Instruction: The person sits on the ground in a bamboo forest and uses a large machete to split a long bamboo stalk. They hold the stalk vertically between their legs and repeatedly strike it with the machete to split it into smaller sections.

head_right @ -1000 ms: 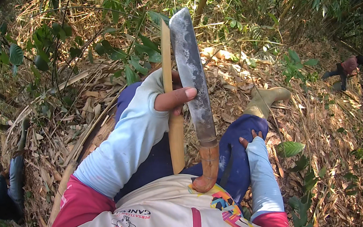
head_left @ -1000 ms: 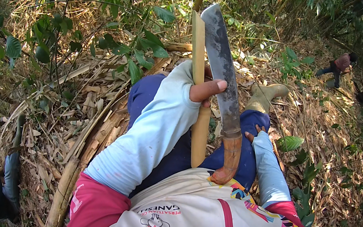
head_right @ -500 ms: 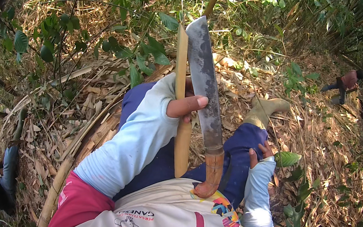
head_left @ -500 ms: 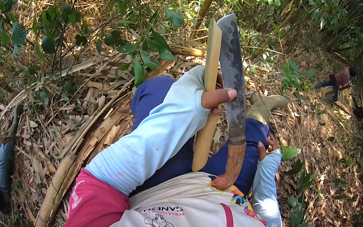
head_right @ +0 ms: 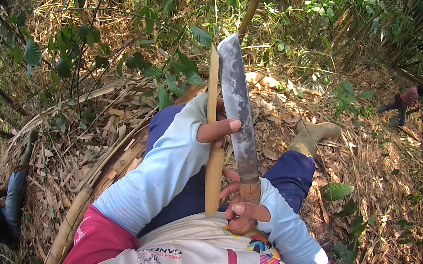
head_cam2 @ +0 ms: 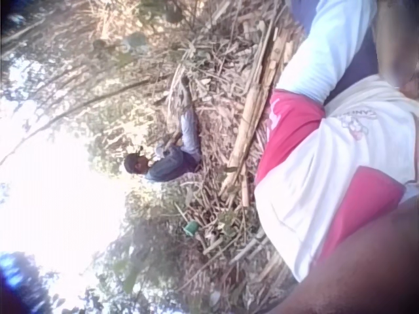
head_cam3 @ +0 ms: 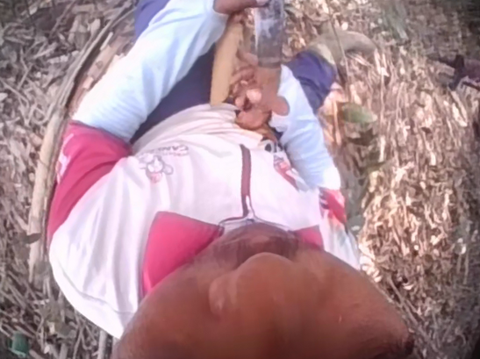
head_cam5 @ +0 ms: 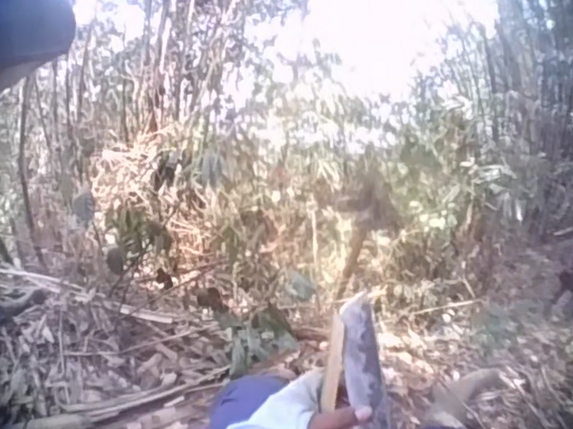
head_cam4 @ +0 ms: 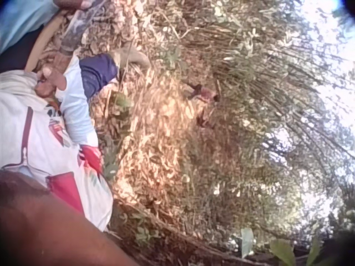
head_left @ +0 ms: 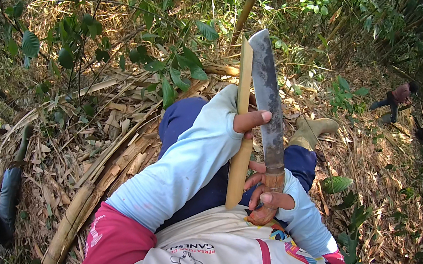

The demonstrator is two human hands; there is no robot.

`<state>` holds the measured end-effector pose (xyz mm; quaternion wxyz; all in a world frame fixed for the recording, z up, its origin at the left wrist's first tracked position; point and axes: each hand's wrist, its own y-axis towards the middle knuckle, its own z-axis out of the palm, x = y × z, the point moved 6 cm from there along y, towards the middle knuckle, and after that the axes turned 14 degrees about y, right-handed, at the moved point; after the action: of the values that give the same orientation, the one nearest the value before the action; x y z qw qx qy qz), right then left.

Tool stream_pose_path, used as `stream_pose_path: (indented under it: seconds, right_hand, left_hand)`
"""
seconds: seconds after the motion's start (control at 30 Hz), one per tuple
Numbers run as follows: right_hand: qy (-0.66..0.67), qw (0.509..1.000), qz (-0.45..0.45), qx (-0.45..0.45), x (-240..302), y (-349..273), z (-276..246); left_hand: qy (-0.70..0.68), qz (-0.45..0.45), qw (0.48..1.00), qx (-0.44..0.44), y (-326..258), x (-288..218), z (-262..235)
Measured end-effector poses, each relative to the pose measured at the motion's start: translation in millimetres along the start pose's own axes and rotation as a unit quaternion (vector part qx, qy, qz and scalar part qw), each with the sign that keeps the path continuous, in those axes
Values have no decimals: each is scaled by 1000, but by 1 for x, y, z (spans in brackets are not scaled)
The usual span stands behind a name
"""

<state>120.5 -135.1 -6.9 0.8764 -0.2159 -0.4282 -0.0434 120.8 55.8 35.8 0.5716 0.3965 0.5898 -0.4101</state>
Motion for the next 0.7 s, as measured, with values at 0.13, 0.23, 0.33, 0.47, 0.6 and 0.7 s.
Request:
stream_pose_path:
  seconds: [0.13,0.23,0.33,0.47,0.6,0.7]
  right_hand:
    - [36,999,-12,-32,-1,-6,5]
    - [74,995,-27,-58,-1,-15,5]
    - [66,992,-66,-84,7,-20,4]
    - [-28,975,-187,-120,20,-30,-29]
    - [-2,954,-263,-140,34,-44,-35]
    - [11,946,-292,-139,37,-49,-33]
  left_hand:
    - [-6,-7,1000,17,-2,-4,2]
    - [-25,-3,998,55,0,1,7]
    - [-40,-10,996,82,-6,4,13]
    - [-59,-17,993,106,-15,6,16]
    - [-84,-16,990,114,-15,6,15]
    - [-93,-11,987,127,-16,4,17]
